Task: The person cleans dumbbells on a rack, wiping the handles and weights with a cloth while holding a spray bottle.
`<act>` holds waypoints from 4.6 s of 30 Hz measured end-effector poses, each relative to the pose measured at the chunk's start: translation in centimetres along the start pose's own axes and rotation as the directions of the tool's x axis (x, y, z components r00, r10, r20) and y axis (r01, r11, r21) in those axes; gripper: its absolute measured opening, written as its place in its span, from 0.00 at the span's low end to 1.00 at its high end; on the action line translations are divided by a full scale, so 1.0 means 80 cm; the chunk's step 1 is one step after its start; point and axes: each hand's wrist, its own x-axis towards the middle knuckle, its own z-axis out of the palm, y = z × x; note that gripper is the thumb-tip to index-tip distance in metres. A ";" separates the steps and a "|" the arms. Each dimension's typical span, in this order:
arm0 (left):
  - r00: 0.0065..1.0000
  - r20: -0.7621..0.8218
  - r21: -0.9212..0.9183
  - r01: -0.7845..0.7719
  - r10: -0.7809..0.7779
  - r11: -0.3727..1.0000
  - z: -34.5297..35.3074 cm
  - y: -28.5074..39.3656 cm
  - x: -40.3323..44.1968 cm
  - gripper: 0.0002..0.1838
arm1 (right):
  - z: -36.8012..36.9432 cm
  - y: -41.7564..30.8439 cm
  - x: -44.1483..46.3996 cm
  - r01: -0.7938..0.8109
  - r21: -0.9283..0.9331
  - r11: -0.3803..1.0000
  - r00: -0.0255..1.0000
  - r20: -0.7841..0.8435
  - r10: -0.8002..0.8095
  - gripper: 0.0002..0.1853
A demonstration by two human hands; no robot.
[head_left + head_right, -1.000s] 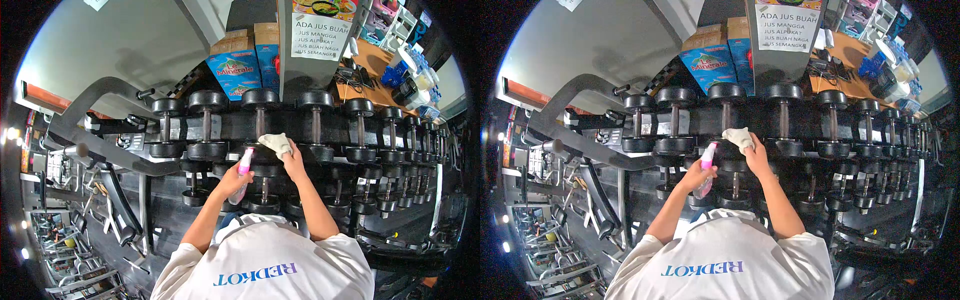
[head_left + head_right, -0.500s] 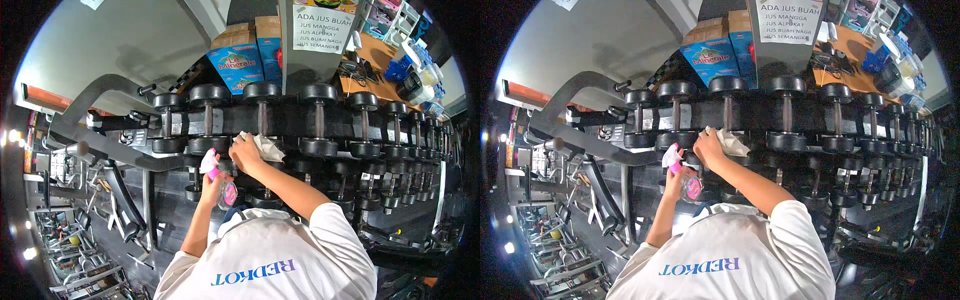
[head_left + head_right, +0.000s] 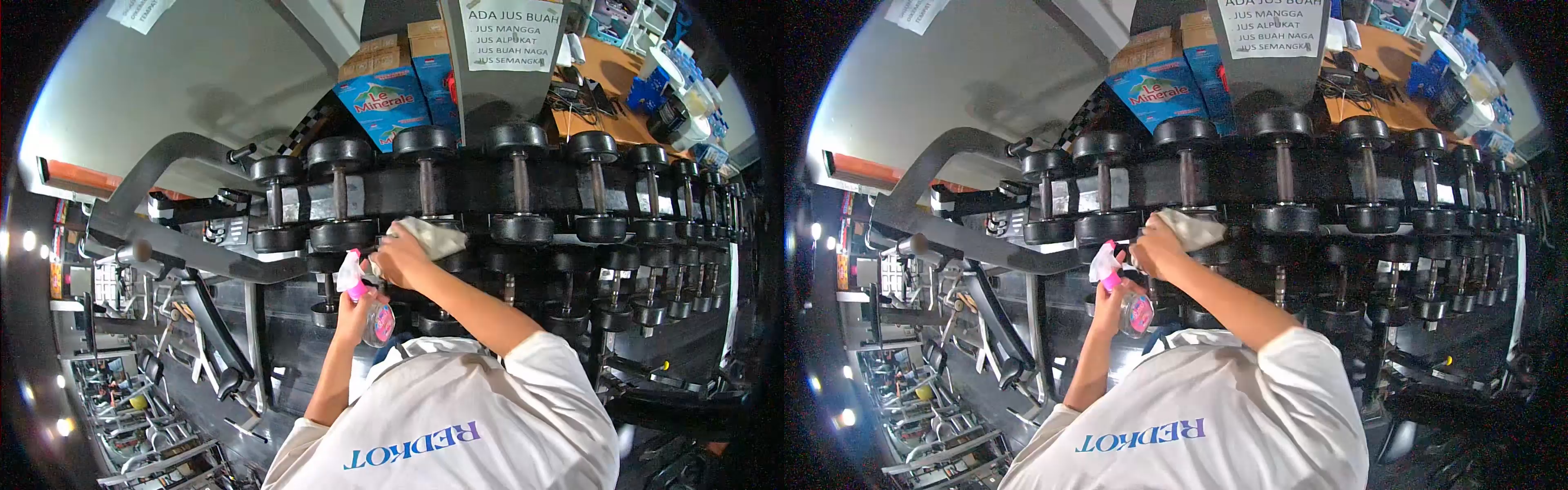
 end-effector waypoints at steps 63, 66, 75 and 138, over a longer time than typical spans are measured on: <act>0.967 0.244 0.571 -0.077 -0.079 0.817 0.077 0.015 0.082 0.23 | 0.170 0.024 -0.138 0.044 0.948 0.316 0.378 -0.308 0.873 0.21; 0.966 0.245 0.566 -0.069 -0.088 0.822 0.078 0.013 0.080 0.25 | 0.189 0.024 -0.108 0.123 0.941 -0.315 0.408 0.241 0.880 0.16; 0.963 0.267 0.566 -0.125 -0.038 0.815 0.062 -0.010 0.091 0.29 | 0.252 0.051 -0.010 0.254 0.501 -0.827 0.905 0.178 0.386 0.17; 0.954 0.289 0.667 -0.138 -0.083 0.732 0.061 0.019 0.087 0.38 | 0.041 0.137 -0.079 -0.236 0.939 0.251 0.523 -0.095 0.847 0.18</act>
